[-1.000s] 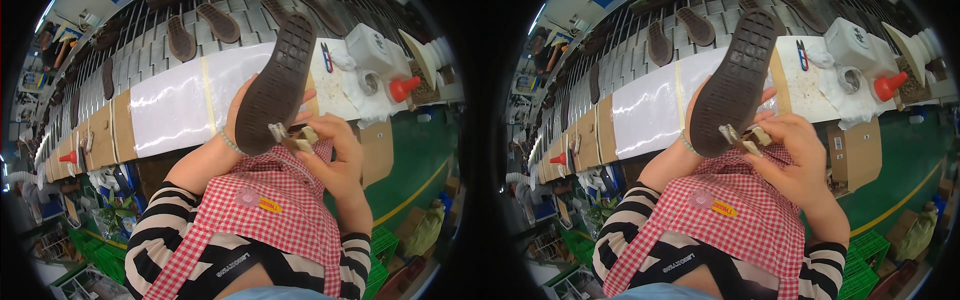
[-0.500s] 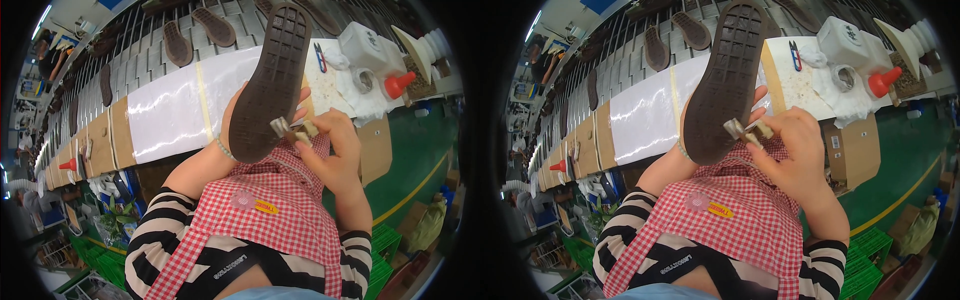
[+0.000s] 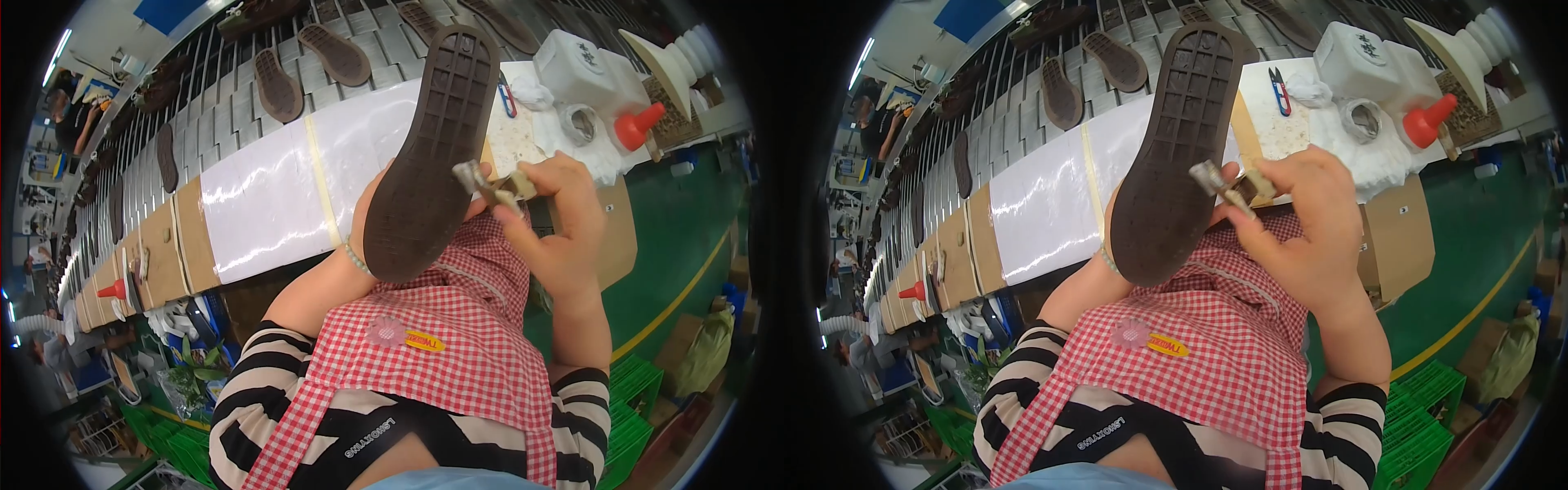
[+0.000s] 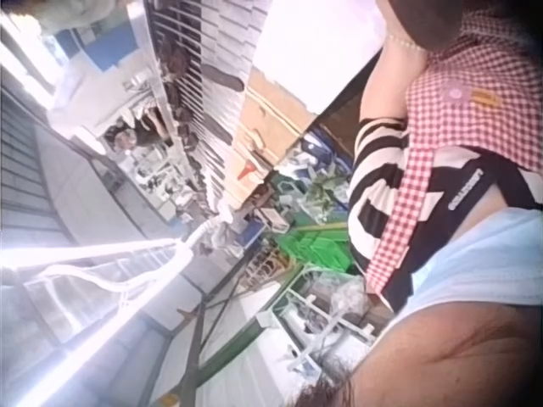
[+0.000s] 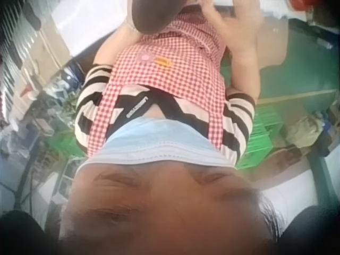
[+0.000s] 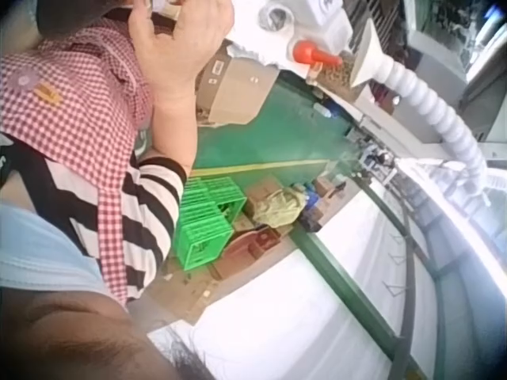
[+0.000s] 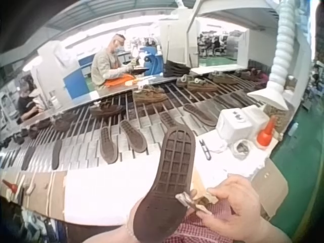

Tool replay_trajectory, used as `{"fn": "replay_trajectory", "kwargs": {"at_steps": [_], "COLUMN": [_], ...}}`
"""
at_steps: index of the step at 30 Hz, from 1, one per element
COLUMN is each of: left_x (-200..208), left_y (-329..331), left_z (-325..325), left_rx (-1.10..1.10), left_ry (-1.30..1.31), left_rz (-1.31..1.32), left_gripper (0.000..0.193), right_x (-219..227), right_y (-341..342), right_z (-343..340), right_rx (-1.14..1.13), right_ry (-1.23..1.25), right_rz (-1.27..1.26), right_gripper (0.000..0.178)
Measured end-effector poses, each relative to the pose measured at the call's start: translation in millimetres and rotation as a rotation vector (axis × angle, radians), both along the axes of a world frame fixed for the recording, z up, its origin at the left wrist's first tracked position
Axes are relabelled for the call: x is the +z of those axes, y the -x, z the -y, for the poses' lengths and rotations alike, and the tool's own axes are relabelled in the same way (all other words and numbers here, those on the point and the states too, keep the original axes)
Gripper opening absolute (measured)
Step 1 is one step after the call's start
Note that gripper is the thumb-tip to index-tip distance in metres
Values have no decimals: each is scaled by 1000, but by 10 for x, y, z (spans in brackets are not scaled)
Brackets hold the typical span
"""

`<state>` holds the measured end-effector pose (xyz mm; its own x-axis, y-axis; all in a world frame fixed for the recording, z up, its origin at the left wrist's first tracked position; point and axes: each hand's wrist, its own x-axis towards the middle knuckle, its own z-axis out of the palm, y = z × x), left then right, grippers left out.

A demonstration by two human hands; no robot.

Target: Applying a liquid substance to the edges and surfaces of shoe soles using a brush and a dispensing machine on a factory line.

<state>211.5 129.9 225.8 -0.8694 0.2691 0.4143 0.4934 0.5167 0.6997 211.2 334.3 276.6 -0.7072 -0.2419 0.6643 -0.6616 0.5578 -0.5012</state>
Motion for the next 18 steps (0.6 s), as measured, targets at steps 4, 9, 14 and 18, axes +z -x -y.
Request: {"fn": "replay_trajectory", "kwargs": {"at_steps": [4,9,14,18], "left_x": [37,-59,-139,-165], "left_y": [-14,-45,-155,-154], "left_z": [-28,11,75,133], "left_rx": [26,-15,-486,-657], "left_ry": [83,-19,-1340,-1795], "left_rz": [-166,-189,783,1169], "left_gripper": [38,41,65,77], "right_x": [-22,19,38,66], "right_y": [11,39,126,223], "right_z": [-15,-50,-66,-119], "right_rx": [42,-110,-27,-91], "right_ry": [-67,-35,-57,-30], "right_rz": [-8,6,21,1], "right_gripper": [42,44,42,41]}}
